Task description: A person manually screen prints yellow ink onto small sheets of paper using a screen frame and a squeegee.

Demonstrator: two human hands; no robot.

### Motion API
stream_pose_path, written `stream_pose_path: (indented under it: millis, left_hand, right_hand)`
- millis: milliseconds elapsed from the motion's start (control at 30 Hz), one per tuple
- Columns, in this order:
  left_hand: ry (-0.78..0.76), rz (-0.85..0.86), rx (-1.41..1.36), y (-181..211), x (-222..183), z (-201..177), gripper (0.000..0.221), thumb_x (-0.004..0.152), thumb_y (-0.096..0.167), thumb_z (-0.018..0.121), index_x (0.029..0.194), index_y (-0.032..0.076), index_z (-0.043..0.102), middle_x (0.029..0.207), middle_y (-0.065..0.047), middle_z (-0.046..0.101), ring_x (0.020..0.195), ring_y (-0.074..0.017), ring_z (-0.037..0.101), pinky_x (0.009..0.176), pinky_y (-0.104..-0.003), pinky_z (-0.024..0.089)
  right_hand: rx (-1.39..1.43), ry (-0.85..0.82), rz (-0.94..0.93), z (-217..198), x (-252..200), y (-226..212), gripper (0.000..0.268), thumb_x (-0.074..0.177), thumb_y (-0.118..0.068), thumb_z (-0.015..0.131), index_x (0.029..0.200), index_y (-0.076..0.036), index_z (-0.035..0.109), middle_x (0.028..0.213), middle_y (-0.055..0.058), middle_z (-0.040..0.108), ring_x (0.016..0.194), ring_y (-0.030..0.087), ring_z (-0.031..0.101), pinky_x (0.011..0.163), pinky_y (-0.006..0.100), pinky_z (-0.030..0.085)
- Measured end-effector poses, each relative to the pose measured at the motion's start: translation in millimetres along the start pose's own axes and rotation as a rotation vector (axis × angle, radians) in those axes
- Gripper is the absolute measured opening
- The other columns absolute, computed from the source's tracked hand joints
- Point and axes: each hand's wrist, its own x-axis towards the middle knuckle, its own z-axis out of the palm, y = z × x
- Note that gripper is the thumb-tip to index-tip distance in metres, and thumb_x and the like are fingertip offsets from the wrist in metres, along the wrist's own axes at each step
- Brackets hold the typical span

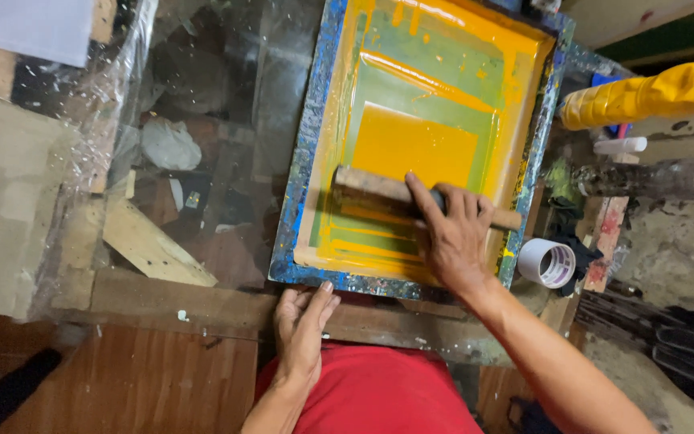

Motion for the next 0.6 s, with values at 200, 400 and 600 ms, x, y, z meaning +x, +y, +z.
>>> stream_pose_path:
  millis: [200,400,600]
  left_hand:
    - [0.031,-0.011,0.044,6.7,-3.7,5.7,0.023,0.089,0.007,0.075,0.111,0.003,0.069,0.103,-0.014,0.078,0.101,-0.0224,0.073,0.102,-0.048,0.063]
    - [0.05,-0.012,0.033,3.4,-0.4,5.8,0.027,0.088,0.005,0.075,0.116,0.005,0.07,0.098,-0.011,0.076,0.099,-0.0223,0.072,0.102,-0.05,0.063]
    - [0.024,0.049,0.029,1.5,-0.5,1.5,0.017,0.088,0.008,0.077,0.1,0.004,0.065,0.094,-0.014,0.075,0.093,-0.0236,0.073,0.097,-0.048,0.064]
  right_hand:
    - [-0.05,0.012,-0.001,10.4,47.7,30.0,0.091,0.078,-0.028,0.078,0.163,-0.027,0.045,0.129,0.013,0.057,0.107,0.035,0.053,0.094,0.049,0.034]
    - [-0.038,0.095,-0.052,17.2,122.2,73.8,0.078,0.095,-0.037,0.072,0.166,-0.022,0.041,0.124,0.017,0.052,0.106,0.036,0.048,0.091,0.048,0.031]
    - [0.032,0.025,-0.092,-1.7,151.8,88.4,0.084,0.098,-0.025,0.076,0.169,-0.02,0.031,0.123,0.018,0.047,0.105,0.039,0.045,0.087,0.047,0.028]
